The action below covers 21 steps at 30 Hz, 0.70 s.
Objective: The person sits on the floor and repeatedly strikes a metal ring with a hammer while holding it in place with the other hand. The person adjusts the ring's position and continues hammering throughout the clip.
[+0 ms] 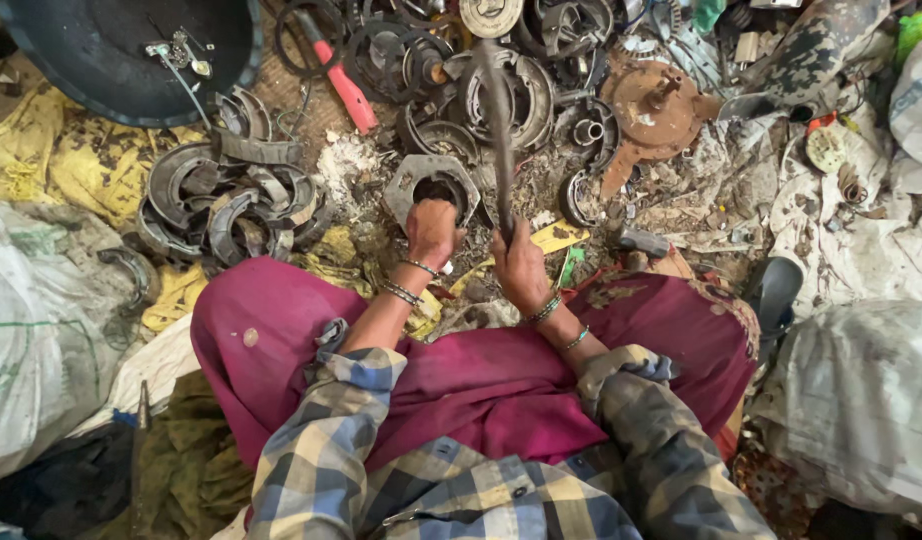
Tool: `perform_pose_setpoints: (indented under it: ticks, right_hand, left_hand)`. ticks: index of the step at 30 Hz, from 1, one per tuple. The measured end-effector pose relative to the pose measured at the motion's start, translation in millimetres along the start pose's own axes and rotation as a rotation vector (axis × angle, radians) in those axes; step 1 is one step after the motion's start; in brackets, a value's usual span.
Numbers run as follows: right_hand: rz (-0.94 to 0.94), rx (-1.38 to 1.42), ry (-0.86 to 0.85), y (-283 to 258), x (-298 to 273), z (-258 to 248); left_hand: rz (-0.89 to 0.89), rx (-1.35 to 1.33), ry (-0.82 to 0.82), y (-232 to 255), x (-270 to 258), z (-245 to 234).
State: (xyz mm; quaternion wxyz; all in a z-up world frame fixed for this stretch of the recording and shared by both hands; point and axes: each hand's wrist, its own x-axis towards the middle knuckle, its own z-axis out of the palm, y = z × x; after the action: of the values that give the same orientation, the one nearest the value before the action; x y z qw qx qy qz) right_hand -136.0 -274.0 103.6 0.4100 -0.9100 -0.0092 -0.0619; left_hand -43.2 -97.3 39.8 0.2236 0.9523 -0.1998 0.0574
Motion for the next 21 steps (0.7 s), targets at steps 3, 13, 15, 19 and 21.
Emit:
perform_pose_setpoints:
  ticks: [3,13,15,19,21]
  right_hand:
    - [0.007,-0.003,-0.002,1,-3,5]
    - [0.142,-0.08,-0.066,18,-3,18]
    - [0.122,-0.047,-0.048,21,-3,19]
    - [0.076,-0.152,-0.192,28,-2,18]
    - [0.1,-0.188,-0.216,28,2,19]
  left_hand:
    - [-0.064,-0.022,-0.037,6,2,-7]
    - [-0.124,-0.051,-0.07,18,2,-18]
    - [-0.088,-0.054,-0.046,20,1,-20]
    - [-0.153,-0.035,-0.08,25,5,-19]
    - [-0.167,-0.06,-0.112,19,4,-13]
